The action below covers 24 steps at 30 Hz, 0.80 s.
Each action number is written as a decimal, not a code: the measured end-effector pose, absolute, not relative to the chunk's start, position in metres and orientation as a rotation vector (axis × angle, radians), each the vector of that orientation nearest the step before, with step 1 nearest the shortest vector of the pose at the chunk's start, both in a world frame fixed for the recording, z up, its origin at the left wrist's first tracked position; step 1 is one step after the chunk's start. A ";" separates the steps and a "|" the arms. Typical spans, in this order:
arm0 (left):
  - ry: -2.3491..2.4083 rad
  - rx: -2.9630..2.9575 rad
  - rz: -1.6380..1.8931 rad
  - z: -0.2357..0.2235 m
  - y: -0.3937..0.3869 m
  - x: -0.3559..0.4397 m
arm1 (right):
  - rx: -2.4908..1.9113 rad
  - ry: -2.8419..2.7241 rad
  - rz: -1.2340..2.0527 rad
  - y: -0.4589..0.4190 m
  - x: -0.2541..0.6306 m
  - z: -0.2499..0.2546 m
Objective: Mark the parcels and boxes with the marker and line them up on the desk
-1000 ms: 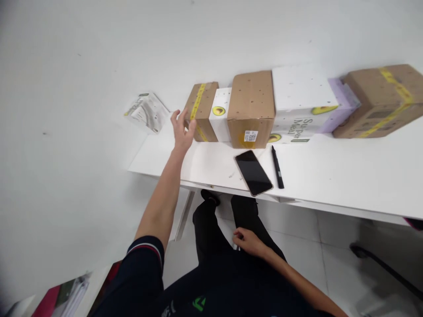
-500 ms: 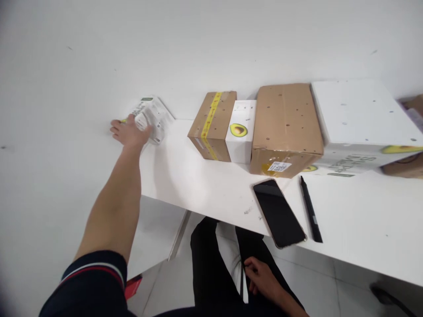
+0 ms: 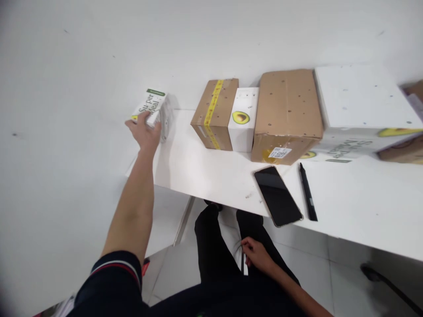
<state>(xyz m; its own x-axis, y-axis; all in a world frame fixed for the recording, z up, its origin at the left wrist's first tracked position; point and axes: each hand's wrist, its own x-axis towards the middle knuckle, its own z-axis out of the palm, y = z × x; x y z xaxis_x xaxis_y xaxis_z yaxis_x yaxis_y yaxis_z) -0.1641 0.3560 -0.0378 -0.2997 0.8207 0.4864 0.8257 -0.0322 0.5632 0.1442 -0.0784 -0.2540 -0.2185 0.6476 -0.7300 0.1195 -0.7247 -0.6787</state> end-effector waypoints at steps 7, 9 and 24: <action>-2.162 -1.818 -1.442 -0.054 0.210 -0.141 | -1.675 -0.982 1.936 -0.080 0.149 -0.242; -2.124 -1.872 -1.476 -0.056 0.167 -0.129 | -1.677 -1.003 1.924 -0.081 0.150 -0.241; -2.172 -1.986 -1.914 -0.103 0.051 -0.040 | -1.723 -1.063 1.790 -0.090 0.158 -0.246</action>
